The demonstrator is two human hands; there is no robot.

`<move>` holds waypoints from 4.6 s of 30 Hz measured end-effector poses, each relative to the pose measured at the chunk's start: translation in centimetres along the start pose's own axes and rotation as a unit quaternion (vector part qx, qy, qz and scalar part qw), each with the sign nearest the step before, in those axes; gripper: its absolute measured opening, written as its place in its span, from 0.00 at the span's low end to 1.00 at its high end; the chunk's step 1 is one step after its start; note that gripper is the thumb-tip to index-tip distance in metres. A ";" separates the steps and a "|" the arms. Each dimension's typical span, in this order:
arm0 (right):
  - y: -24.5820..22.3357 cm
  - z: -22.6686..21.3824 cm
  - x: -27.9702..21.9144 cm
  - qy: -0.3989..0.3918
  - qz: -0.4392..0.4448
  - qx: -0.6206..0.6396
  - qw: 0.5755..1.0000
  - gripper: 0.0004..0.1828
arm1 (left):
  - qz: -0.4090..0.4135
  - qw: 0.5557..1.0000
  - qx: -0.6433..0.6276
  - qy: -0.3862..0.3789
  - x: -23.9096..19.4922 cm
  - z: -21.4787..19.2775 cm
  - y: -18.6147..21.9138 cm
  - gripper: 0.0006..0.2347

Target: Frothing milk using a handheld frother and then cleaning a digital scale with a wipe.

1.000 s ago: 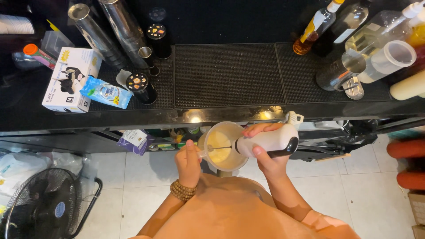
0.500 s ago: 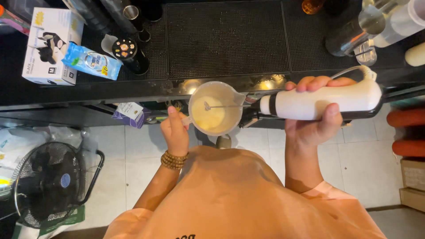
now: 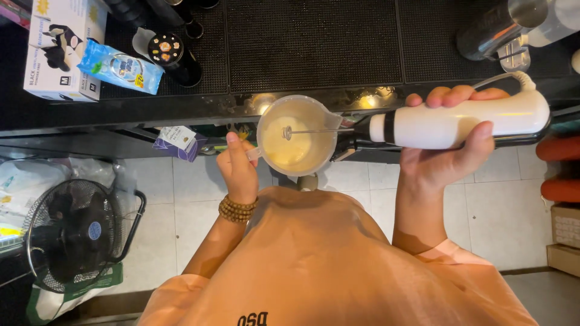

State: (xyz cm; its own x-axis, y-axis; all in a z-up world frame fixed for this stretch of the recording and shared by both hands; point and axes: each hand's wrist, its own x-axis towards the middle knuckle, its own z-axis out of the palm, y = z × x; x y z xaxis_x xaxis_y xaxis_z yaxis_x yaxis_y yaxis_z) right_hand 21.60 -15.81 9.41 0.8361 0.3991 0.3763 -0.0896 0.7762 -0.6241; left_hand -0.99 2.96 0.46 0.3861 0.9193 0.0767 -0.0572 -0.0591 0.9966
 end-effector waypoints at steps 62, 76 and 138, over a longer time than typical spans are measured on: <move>2.0 3.5 -1.5 -0.086 -0.024 -0.063 0.994 0.29 | 0.307 0.947 0.092 0.013 0.8 0.6 6.2 0.23; 3.9 4.2 -2.1 -0.109 -0.036 -0.095 0.989 0.27 | 0.306 0.947 0.099 0.003 0.4 0.8 5.7 0.22; 4.8 2.0 -4.4 -0.153 0.074 -0.168 0.971 0.26 | 0.285 0.951 0.117 -0.018 -0.7 2.0 4.5 0.20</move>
State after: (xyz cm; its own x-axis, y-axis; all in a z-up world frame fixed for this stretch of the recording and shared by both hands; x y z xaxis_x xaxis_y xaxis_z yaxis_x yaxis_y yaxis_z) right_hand 16.41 -12.85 6.09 0.6223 0.6608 0.4197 0.0279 0.5171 -0.8555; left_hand 0.35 1.26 4.95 0.3861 0.6984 0.6027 -0.0615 -0.6324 0.7722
